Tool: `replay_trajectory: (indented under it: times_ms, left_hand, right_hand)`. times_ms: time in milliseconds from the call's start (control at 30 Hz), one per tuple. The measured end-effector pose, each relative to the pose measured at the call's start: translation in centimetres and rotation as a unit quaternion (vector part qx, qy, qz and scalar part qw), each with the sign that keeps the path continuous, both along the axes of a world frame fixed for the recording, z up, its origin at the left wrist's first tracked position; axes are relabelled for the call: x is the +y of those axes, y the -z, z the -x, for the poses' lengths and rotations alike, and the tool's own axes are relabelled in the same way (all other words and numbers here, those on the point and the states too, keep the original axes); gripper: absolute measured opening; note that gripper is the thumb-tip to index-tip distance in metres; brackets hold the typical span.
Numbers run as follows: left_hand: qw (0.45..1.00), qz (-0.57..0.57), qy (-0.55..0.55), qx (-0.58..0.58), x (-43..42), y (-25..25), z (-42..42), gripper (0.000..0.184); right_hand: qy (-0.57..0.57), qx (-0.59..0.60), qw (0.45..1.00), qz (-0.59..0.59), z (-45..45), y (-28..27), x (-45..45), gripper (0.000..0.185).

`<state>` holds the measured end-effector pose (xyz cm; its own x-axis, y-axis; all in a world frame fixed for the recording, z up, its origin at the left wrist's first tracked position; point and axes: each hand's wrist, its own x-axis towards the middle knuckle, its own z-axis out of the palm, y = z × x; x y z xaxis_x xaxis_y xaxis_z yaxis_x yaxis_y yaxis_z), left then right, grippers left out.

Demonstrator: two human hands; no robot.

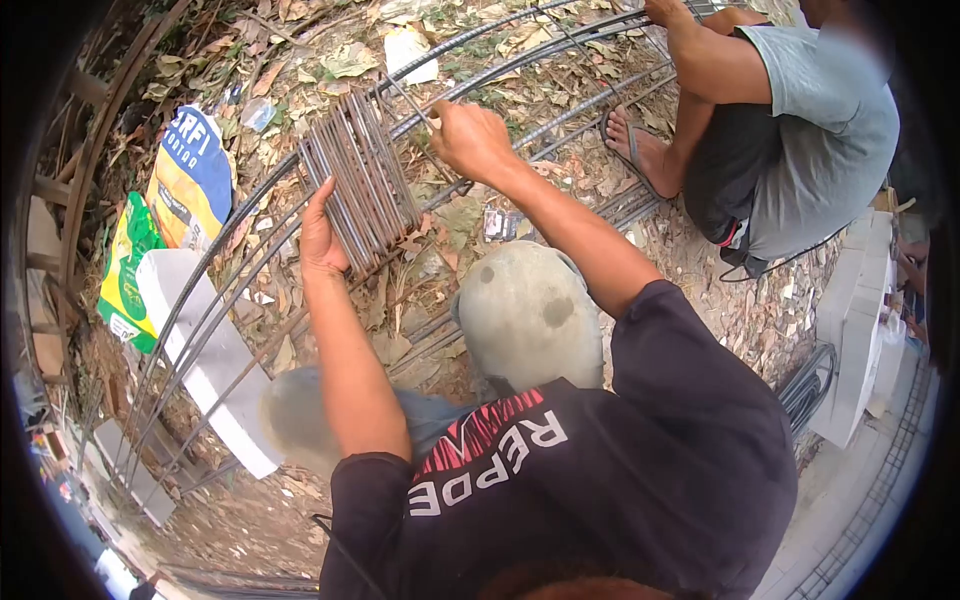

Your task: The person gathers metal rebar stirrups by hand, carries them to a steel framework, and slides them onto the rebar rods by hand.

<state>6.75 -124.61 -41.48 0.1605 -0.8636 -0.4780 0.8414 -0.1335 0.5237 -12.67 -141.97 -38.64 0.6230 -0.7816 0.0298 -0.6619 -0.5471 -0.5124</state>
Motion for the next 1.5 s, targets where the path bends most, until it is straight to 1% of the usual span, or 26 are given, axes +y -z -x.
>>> replay_trajectory:
  times_ms: [33,67,100,133,167,267,367,500,600,633,733,767,800,833,867,900,967,1000,1033,1100,1200,1233,1333,1367,1467,1500]
  left_hand:
    - [1.0,-0.005,-0.015,-0.002,0.1,0.8,-0.3,0.043]
    - [0.999,-0.013,-0.031,-0.003,0.4,1.4,-0.6,0.043]
    - [0.999,-0.011,-0.034,0.0,0.5,1.3,-0.6,0.042]
    - [0.999,-0.02,-0.032,-0.002,0.7,1.5,-0.8,0.042]
    - [0.999,-0.028,-0.026,-0.006,0.6,1.6,-0.9,0.042]
    - [0.999,-0.04,-0.017,-0.016,0.3,1.3,-1.1,0.042]
    - [0.999,-0.034,-0.031,-0.027,0.3,1.6,-0.7,0.045]
    - [0.999,-0.032,-0.011,-0.006,0.3,2.4,-1.2,0.045]
    - [1.0,-0.022,-0.011,0.018,0.2,2.1,-1.0,0.041]
    - [1.0,-0.015,-0.017,0.02,0.1,1.2,-0.5,0.042]
    - [1.0,-0.018,-0.012,0.011,0.0,2.7,-1.3,0.045]
    - [0.999,-0.045,-0.01,0.011,0.0,2.9,-1.6,0.046]
    - [0.999,-0.031,-0.008,0.022,0.2,2.7,-1.6,0.046]
    - [0.999,-0.013,0.001,0.036,0.2,2.4,-1.4,0.046]
    - [0.999,0.007,0.013,0.052,-0.1,1.9,-1.0,0.046]
    - [0.997,0.022,0.025,0.072,0.0,1.3,-0.8,0.046]
    - [1.0,-0.001,0.002,0.019,-0.1,1.3,-0.6,0.044]
    - [1.0,-0.016,-0.015,-0.009,0.1,1.4,-0.6,0.043]
    - [1.0,-0.023,0.003,0.005,0.4,1.4,-1.0,0.042]
    - [0.998,-0.051,0.006,-0.02,1.3,1.3,-1.8,0.042]
    - [0.995,-0.092,0.005,-0.037,3.5,0.9,-3.4,0.042]
    - [0.993,-0.105,0.004,-0.052,4.1,0.9,-3.8,0.042]
    - [0.984,-0.149,-0.006,-0.093,4.1,1.2,-3.9,0.046]
    - [0.984,-0.154,-0.008,-0.093,4.2,1.2,-3.6,0.046]
    - [0.98,-0.165,-0.023,-0.108,4.0,1.3,-3.8,0.047]
    - [0.978,-0.174,-0.021,-0.114,4.0,1.5,-3.7,0.047]
  right_hand:
    - [0.016,0.006,1.0,0.015,1.5,-0.2,-1.1,0.023]
    - [0.034,0.034,0.999,-0.008,3.0,-0.3,-2.4,0.028]
    - [0.03,0.005,1.0,0.006,4.6,-0.4,-3.7,0.03]
    - [0.03,0.009,0.999,-0.008,5.4,-1.1,-5.0,0.028]
    - [0.023,0.002,0.999,0.024,6.1,-0.7,-6.4,0.026]
    - [0.045,0.011,0.998,0.051,7.6,0.1,-10.0,0.026]
    - [0.047,-0.011,0.998,-0.031,8.4,0.6,-11.0,0.024]
    - [0.088,-0.074,0.991,-0.072,8.2,1.9,-10.6,0.021]
    - [0.076,-0.044,0.995,0.049,7.7,2.4,-10.2,0.022]
    - [0.095,0.002,0.985,0.141,6.9,0.8,-8.9,0.024]
    - [0.066,-0.068,0.969,0.228,3.4,-1.4,-4.3,0.026]
    - [0.031,-0.03,0.993,0.114,1.7,-2.7,-1.6,0.027]
    - [0.0,0.012,1.0,0.003,0.0,-3.6,1.0,0.029]
    - [-0.045,0.047,0.996,-0.063,-1.3,-2.9,2.6,0.033]
    - [-0.088,0.059,0.992,-0.071,-2.2,-1.4,3.6,0.036]
    - [-0.069,0.055,0.994,-0.069,-3.3,-0.2,4.5,0.038]
    - [-0.072,0.009,0.995,-0.075,-4.3,0.2,4.9,0.037]
    - [-0.079,0.014,0.994,-0.079,-4.7,0.3,4.9,0.037]
    - [-0.084,0.017,0.993,-0.086,-5.1,0.1,5.0,0.036]
    - [-0.09,0.013,0.991,-0.102,-5.9,0.0,5.5,0.033]
    - [-0.144,-0.023,0.983,-0.113,-7.9,0.5,6.2,0.032]
    - [-0.142,-0.018,0.984,-0.104,-8.2,-0.2,6.9,0.031]
    - [-0.126,0.02,0.98,-0.153,-8.2,0.4,6.3,0.029]
    - [-0.121,0.01,0.969,-0.213,-7.7,0.7,5.8,0.028]
    - [-0.1,0.001,0.979,-0.18,-6.0,-0.1,5.1,0.028]
    - [-0.101,0.013,0.989,-0.112,-6.2,0.9,4.7,0.027]
